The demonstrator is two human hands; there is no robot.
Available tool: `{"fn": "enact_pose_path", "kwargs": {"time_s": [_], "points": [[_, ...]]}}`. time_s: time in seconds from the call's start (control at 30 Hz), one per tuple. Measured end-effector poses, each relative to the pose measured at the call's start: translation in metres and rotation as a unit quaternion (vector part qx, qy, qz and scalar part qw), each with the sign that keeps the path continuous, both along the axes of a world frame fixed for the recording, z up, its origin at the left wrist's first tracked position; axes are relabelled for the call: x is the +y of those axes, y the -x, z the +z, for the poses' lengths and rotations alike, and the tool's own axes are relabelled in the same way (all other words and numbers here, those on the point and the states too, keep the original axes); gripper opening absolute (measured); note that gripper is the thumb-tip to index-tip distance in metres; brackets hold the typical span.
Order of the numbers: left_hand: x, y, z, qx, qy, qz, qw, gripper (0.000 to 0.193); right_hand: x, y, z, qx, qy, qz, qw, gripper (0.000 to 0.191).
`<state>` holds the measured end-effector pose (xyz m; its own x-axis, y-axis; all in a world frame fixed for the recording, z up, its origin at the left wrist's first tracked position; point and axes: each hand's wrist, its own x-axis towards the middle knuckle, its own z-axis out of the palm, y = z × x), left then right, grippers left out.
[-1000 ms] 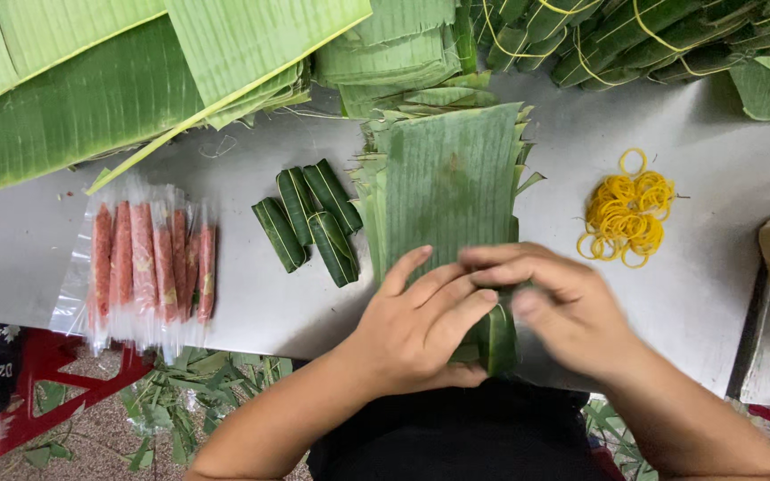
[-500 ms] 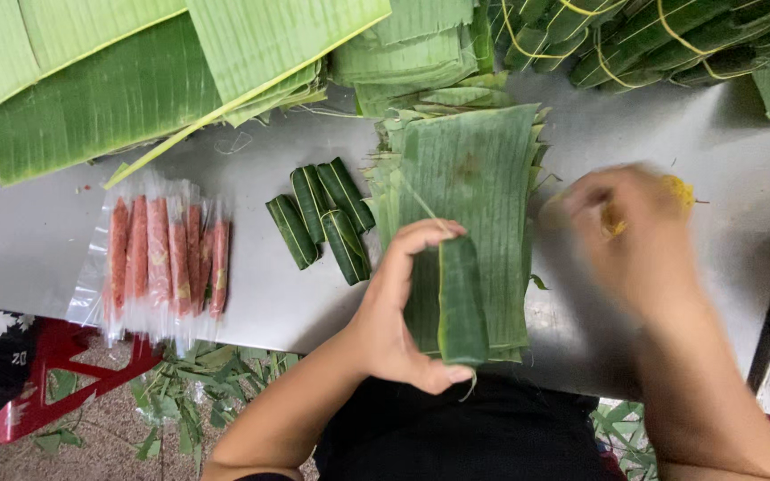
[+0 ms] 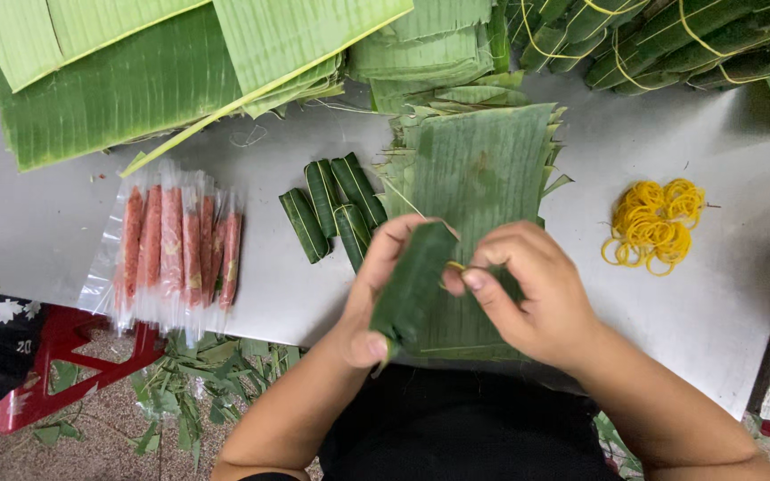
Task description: The person places a plastic-wrapped sausage roll on a banana leaf, folds the leaf around it into a tight cylinder, and secures it with a yellow rubber band, setting the finished bundle with others on the table. They repeat this wrapping cycle for several sausage rolls, occasionally stacking finished bundles.
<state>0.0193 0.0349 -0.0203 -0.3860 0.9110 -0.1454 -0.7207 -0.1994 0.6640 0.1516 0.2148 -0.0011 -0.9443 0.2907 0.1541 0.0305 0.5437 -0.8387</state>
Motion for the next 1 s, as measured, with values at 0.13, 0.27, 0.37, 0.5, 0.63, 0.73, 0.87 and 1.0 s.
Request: {"fn": "enact_pose_path", "kwargs": {"time_s": [0.13,0.27,0.37,0.5,0.63,0.73,0.87,1.0], "points": [[-0.003,-0.002,0.003,0.087,-0.008,-0.049,0.995,0.12,0.0,-0.007,-0.006,-0.035,0.321,0.053,0.945,0.017],[0.0,0.015,0.005,0.614,0.045,-0.071,0.784,0.109,0.008,-0.02,0.001,-0.118,0.439,0.026,0.89,0.014],[0.006,0.037,0.0,0.698,0.15,-0.014,0.7,0.109,0.008,-0.02,0.011,-0.046,0.26,0.139,0.955,0.013],[0.002,0.028,-0.007,0.345,0.108,0.097,0.927,0.106,0.001,-0.005,0.022,0.011,0.108,0.199,0.974,0.007],[0.007,0.001,-0.003,0.097,0.023,0.025,0.995,0.112,0.002,0.008,0.029,0.021,0.08,0.187,0.979,0.012],[0.012,-0.002,0.017,-0.012,0.057,-0.029,0.998,0.117,0.005,0.014,0.026,0.068,0.029,0.201,0.977,0.015],[0.006,0.026,0.035,-0.041,0.064,0.133,0.988,0.107,0.012,0.003,0.022,-0.031,0.094,0.249,0.964,0.026],[-0.001,0.024,0.017,0.332,0.168,0.189,0.909,0.105,0.021,-0.017,0.017,0.003,0.504,0.281,0.817,0.034]]}}
